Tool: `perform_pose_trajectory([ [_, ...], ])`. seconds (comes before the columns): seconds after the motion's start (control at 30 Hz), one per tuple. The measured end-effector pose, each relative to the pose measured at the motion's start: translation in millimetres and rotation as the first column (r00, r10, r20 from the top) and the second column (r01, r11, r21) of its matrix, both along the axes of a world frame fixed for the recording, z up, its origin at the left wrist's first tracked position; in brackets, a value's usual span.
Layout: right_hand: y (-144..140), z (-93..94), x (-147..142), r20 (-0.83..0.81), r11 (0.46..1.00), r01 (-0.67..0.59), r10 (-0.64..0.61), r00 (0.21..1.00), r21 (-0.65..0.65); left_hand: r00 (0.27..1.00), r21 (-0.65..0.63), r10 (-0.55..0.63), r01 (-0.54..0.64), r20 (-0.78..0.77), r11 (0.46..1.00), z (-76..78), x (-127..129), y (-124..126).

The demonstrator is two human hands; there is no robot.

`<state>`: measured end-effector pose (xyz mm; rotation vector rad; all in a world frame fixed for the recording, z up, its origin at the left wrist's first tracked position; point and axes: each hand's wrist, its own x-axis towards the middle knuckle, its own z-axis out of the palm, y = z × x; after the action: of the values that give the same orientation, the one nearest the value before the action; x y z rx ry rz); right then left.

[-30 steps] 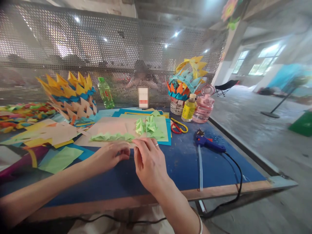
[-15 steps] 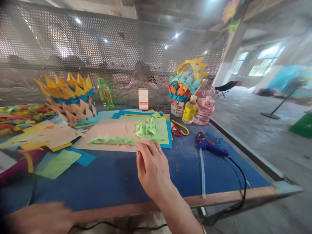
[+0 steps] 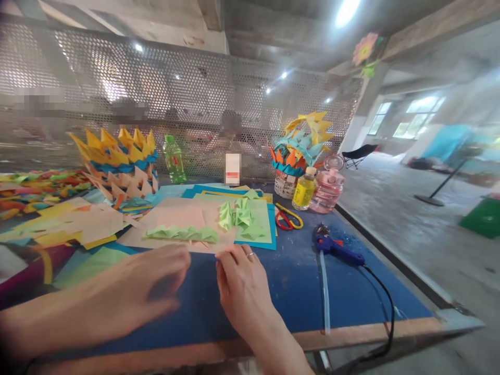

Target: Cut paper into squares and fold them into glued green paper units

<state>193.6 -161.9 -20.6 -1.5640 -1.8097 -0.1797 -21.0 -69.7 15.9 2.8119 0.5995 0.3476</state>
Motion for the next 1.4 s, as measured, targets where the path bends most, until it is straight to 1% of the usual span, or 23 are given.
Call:
perform_pose_trajectory([
  [0.03,0,-0.2,2,-0.004,1.000,0.014,-0.014,1.000,-0.005,1.000,-0.020,-0.006,0.006,0.010,1.000,17.9,31,5],
  [0.07,0,-0.6,3,-0.004,1.000,0.029,-0.029,1.000,-0.007,1.000,-0.043,-0.008,0.009,0.020,0.999,29.4,56,11],
  [0.1,0,-1.1,5,0.000,0.999,0.045,-0.045,0.999,-0.010,1.000,-0.063,-0.018,0.019,0.023,0.998,35.2,77,16],
  [0.13,0,-1.8,6,0.008,0.998,0.064,-0.064,0.998,-0.007,0.999,-0.092,-0.040,0.041,0.006,0.995,36.7,93,22],
  [0.17,0,-2.8,8,0.018,0.996,0.088,-0.088,0.996,0.000,0.999,-0.101,-0.035,0.034,-0.007,0.994,35.5,104,28],
  [0.27,1,-6.6,13,0.041,0.987,0.160,-0.160,0.986,0.006,1.000,-0.086,0.003,-0.002,0.012,0.996,29.0,119,45],
  [0.37,1,-9.0,16,0.026,0.983,0.182,-0.182,0.983,-0.008,0.997,-0.074,0.075,-0.073,0.029,0.995,30.8,116,57],
  [0.43,2,-8.8,16,0.003,0.984,0.178,-0.178,0.984,-0.003,0.992,-0.053,0.116,-0.113,0.040,0.992,33.5,108,64],
  [0.5,2,-6.9,14,-0.024,0.985,0.170,-0.169,0.985,0.024,0.987,-0.023,0.136,-0.135,0.081,0.991,32.5,98,71],
  [0.6,-4,-1.0,10,-0.065,0.982,0.171,-0.166,0.984,0.078,0.983,0.002,0.114,-0.116,0.147,0.993,20.5,82,85],
  [0.7,-18,8.1,15,-0.081,0.978,0.183,-0.176,0.981,0.099,0.991,-0.015,0.128,-0.127,0.048,0.992,2.7,69,96],
  [0.77,-30,14.4,31,-0.063,0.972,0.212,-0.206,0.977,0.100,0.989,-0.055,0.146,-0.146,-0.009,0.988,-6.6,64,100],
  [0.8,-37,17.0,44,-0.038,0.965,0.242,-0.239,0.970,0.098,0.991,-0.086,0.136,-0.137,-0.015,0.987,-9.7,63,100],
  [0.87,-50,20.0,78,0.058,0.929,0.352,-0.360,0.931,0.110,0.994,-0.106,0.110,-0.108,0.014,0.989,-13.2,61,99],
  [0.9,-56,19.8,99,0.131,0.903,0.418,-0.429,0.894,0.101,0.995,-0.105,0.090,-0.087,0.032,0.991,-14.0,60,98],
  [0.97,-67,15.8,141,0.295,0.828,0.559,-0.542,0.787,0.031,0.996,-0.093,0.062,-0.056,0.058,0.994,-14.8,58,96],
  [1.0,-71,12.0,160,0.372,0.776,0.631,-0.582,0.723,-0.011,0.996,-0.088,0.056,-0.050,0.066,0.995,-15.0,58,95],
  [1.03,-73,7.3,177,0.449,0.722,0.689,-0.596,0.666,-0.064,0.996,-0.086,0.052,-0.045,0.070,0.995,-15.1,57,94],
  [1.07,-75,2.3,191,0.509,0.677,0.727,-0.589,0.627,-0.113,0.996,-0.087,0.048,-0.042,0.073,0.995,-15.0,57,94],
  [1.13,-74,-7.4,208,0.578,0.631,0.753,-0.548,0.605,-0.190,0.996,-0.089,0.036,-0.028,0.084,0.996,-14.3,56,93],
  [1.2,-70,-14.6,215,0.603,0.603,0.759,-0.517,0.607,-0.247,0.995,-0.085,0.016,-0.008,0.096,0.996,-13.0,56,90],
  [1.27,-66,-18.8,217,0.605,0.593,0.759,-0.510,0.611,-0.267,0.994,-0.077,-0.007,0.015,0.113,0.997,-12.1,56,87],
  [1.4,-62,-22.8,222,0.576,0.630,0.744,-0.532,0.621,-0.221,0.982,-0.019,-0.022,0.026,0.190,0.999,-14.2,51,79],
])
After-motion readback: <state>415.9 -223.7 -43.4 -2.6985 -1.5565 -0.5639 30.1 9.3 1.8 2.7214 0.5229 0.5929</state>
